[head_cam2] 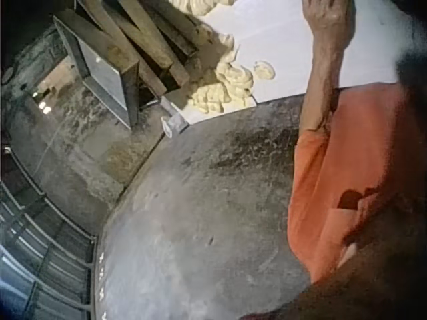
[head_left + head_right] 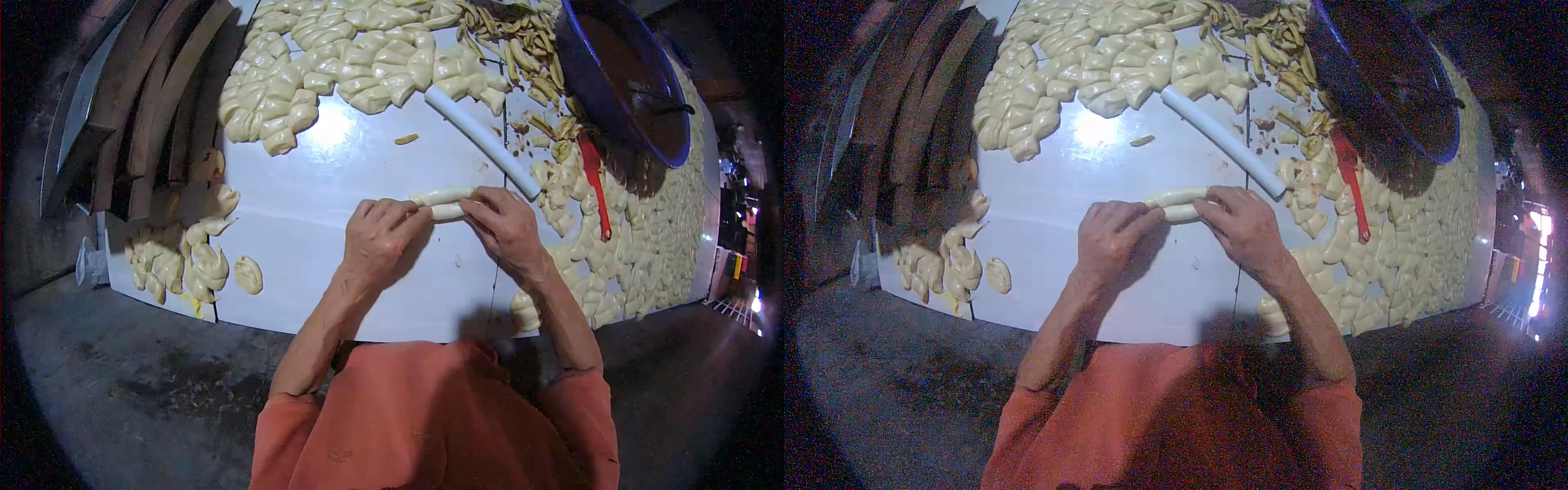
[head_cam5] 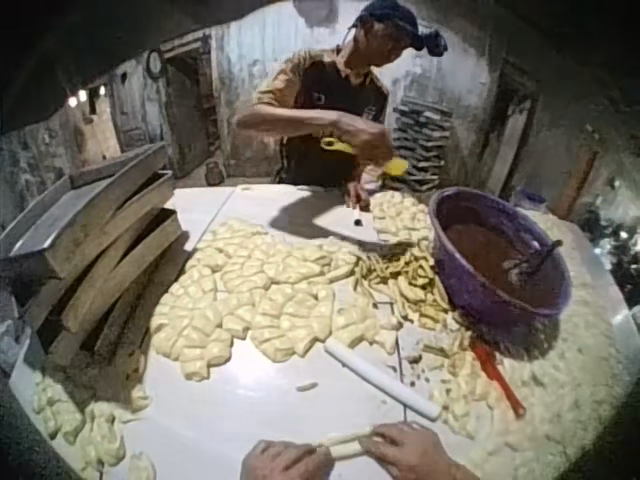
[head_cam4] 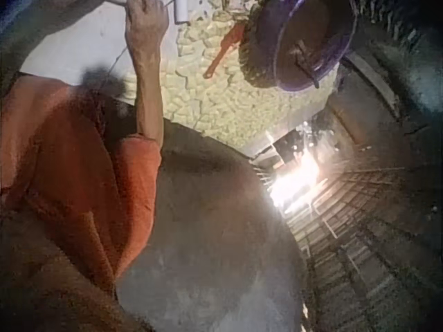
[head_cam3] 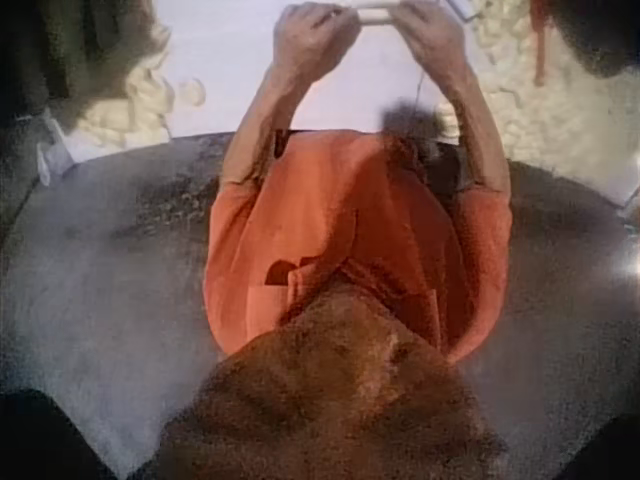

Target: The person flattens pieces of dough using a rolling pin, applies a dark filling from a bowl with a spatula, adds pieces of banana, and rolls the dough into cylinders before placing them on a metal tray.

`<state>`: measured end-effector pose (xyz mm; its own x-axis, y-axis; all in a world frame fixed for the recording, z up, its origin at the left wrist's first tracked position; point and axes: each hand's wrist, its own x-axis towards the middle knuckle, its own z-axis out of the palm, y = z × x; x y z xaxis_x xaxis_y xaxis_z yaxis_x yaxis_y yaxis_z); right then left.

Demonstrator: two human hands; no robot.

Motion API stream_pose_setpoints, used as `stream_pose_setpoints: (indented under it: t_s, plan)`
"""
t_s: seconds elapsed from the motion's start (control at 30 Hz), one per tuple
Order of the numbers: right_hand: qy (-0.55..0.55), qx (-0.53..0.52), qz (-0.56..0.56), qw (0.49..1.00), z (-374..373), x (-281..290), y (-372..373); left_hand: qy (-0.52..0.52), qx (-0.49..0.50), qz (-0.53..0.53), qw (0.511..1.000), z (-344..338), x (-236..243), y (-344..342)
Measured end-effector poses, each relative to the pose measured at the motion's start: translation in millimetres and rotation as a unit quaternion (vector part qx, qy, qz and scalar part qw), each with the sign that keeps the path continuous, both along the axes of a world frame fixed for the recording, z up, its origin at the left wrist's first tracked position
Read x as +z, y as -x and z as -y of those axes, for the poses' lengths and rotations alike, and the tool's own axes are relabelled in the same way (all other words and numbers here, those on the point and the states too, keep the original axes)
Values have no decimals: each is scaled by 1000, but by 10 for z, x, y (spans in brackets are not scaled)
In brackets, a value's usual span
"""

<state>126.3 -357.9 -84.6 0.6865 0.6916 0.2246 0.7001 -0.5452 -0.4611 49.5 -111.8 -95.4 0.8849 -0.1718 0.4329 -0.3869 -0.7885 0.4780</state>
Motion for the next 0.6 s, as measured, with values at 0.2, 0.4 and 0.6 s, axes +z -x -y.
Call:
stream_pose_setpoints:
  t_s: [0.2, 0.4, 0.6]
  plan:
    - [-22, -50, -39, 998, -62, 83, -33, 45, 29, -81, 995, -34, 40, -50]
    - [29, -8, -110, 993, -80, 169, -251, 71, -17, -226, 971, -99, 258, -182]
    - [34, 28, -141, 989, -100, 257, -372, 39, -28, -198, 979, -3, 293, -284]
